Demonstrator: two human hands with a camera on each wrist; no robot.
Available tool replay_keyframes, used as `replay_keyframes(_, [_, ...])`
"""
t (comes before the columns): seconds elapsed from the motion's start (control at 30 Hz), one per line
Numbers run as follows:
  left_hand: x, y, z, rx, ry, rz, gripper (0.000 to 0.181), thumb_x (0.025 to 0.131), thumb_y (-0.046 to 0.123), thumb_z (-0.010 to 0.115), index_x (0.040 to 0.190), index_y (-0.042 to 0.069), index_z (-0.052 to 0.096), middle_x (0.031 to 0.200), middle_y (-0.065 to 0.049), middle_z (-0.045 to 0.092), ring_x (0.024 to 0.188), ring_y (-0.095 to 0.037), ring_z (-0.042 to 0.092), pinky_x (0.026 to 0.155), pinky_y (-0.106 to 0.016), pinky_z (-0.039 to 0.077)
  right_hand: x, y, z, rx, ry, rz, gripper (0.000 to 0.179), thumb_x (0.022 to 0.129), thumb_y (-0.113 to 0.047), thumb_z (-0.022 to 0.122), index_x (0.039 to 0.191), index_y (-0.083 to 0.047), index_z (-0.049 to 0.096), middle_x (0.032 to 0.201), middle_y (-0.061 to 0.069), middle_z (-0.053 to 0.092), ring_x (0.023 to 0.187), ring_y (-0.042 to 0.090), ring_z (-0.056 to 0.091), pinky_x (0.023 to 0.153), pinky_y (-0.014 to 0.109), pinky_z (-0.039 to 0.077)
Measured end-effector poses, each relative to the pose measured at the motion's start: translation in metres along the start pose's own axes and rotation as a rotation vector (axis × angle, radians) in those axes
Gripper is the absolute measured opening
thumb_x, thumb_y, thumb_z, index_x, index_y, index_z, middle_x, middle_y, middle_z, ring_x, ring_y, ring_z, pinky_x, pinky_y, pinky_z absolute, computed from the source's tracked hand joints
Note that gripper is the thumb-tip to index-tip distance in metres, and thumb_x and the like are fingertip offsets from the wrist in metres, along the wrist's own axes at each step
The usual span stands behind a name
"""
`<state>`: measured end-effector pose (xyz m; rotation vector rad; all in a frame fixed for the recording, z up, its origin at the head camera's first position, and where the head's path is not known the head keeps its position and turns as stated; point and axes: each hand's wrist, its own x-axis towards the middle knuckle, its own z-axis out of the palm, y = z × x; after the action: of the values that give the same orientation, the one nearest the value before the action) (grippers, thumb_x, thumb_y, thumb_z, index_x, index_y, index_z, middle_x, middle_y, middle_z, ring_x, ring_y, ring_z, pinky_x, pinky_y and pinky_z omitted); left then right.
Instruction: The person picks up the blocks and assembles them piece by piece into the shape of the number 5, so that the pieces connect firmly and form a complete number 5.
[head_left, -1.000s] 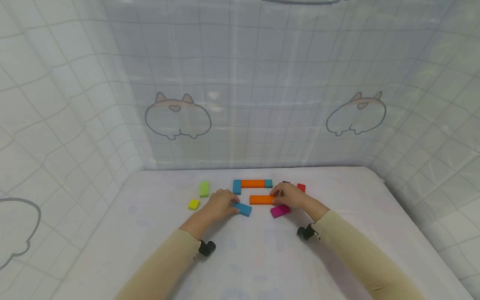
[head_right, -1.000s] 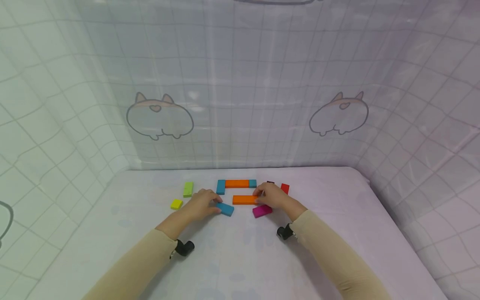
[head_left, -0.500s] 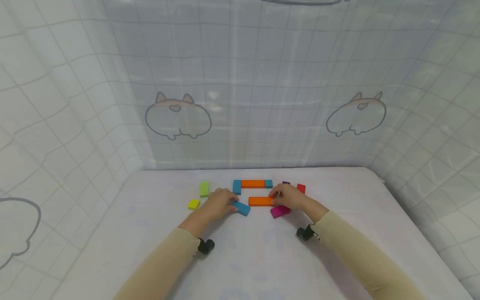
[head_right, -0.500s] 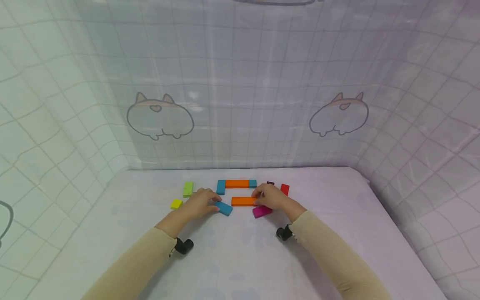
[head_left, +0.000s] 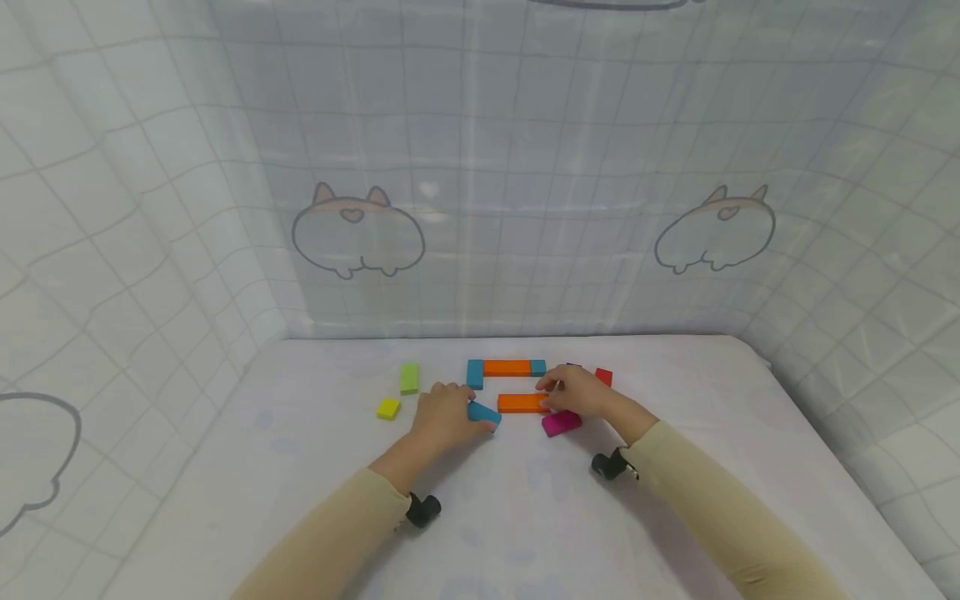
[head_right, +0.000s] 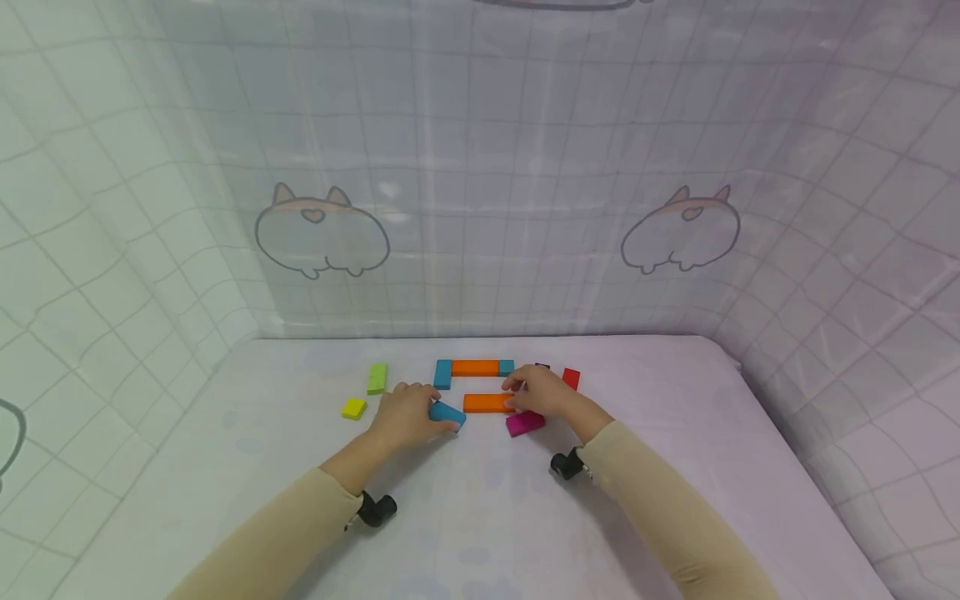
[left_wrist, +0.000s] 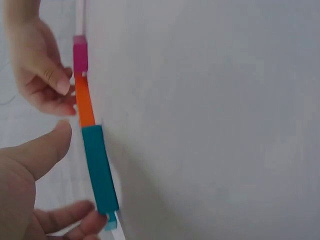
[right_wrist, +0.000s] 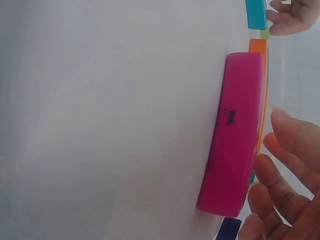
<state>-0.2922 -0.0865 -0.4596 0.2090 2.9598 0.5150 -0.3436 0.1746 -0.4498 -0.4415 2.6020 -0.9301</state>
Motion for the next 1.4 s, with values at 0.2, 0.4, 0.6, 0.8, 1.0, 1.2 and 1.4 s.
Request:
replay_keyframes(0.2, [-0.003, 0.008, 0.003, 0.032, 0.013, -0.045, 0.077, 0.075, 0.065, 0.078, 0.126, 0.009, 0.064, 0.120, -0.010, 0.065, 0.110, -0.029, 0.050, 0.101, -0.053, 0.039, 0.000, -0.001, 0.001, -0.019, -0.007, -0.015, 0.022, 0.089, -0.018, 0.077, 0.111, -0.015, 0.074, 0.100, -0.003, 0.064, 0.091, 0.020, 0.054, 0.075, 0.029, 0.052])
replay_keyframes(0.4, [-0.002, 0.009, 0.003, 0.044, 0.014, -0.027, 0.072, 0.076, 0.061, 0.079, 0.122, 0.007, 0.065, 0.115, -0.009, 0.065, 0.107, -0.028, 0.049, 0.098, -0.051, 0.040, -0.001, -0.003, 0.002, -0.025, -0.015, -0.019, 0.022, 0.090, -0.017, 0.077, 0.111, -0.016, 0.074, 0.099, -0.003, 0.064, 0.091, 0.019, 0.054, 0.077, 0.028, 0.052])
replay_keyframes(0.6, [0.002, 0.007, 0.002, 0.041, -0.003, -0.018, 0.071, 0.076, 0.059, 0.081, 0.123, 0.008, 0.065, 0.116, -0.010, 0.064, 0.106, -0.028, 0.049, 0.098, -0.049, 0.040, -0.001, -0.002, 0.002, -0.021, -0.019, -0.034, 0.021, 0.090, -0.016, 0.077, 0.110, -0.014, 0.074, 0.100, -0.003, 0.065, 0.091, 0.019, 0.054, 0.079, 0.030, 0.051])
replay_keyframes(0.8, [0.005, 0.001, -0.001, 0.035, -0.037, 0.035, 0.070, 0.077, 0.058, 0.080, 0.125, 0.009, 0.065, 0.119, -0.010, 0.062, 0.107, -0.028, 0.048, 0.098, -0.048, 0.040, -0.001, -0.002, 0.002, -0.029, -0.020, -0.038, 0.021, 0.090, -0.016, 0.077, 0.110, -0.014, 0.074, 0.101, -0.004, 0.065, 0.093, 0.018, 0.054, 0.081, 0.029, 0.051])
replay_keyframes(1.0, [0.009, -0.007, -0.006, 0.016, -0.074, 0.086, 0.067, 0.079, 0.055, 0.079, 0.129, 0.012, 0.065, 0.122, -0.007, 0.060, 0.111, -0.026, 0.047, 0.098, -0.047, 0.039, 0.000, -0.001, 0.003, -0.035, -0.019, -0.038, 0.021, 0.090, -0.017, 0.077, 0.110, -0.015, 0.074, 0.100, -0.004, 0.065, 0.093, 0.019, 0.054, 0.081, 0.030, 0.051])
replay_keyframes(1.2, [0.011, -0.013, -0.008, 0.029, -0.092, 0.164, 0.064, 0.083, 0.050, 0.078, 0.134, 0.013, 0.063, 0.127, -0.006, 0.060, 0.115, -0.025, 0.048, 0.097, -0.046, 0.038, 0.000, 0.000, 0.004, -0.046, -0.017, -0.033, 0.021, 0.090, -0.017, 0.077, 0.111, -0.016, 0.073, 0.101, -0.004, 0.065, 0.092, 0.018, 0.054, 0.081, 0.029, 0.052])
replay_keyframes(1.4, [0.010, -0.015, -0.016, 0.037, -0.092, 0.208, 0.060, 0.087, 0.041, 0.076, 0.138, 0.014, 0.061, 0.137, -0.009, 0.057, 0.122, -0.029, 0.047, 0.103, -0.052, 0.036, 0.000, 0.001, 0.004, -0.039, -0.019, -0.031, 0.020, 0.090, -0.017, 0.077, 0.110, -0.016, 0.073, 0.101, -0.004, 0.065, 0.093, 0.018, 0.054, 0.081, 0.030, 0.051])
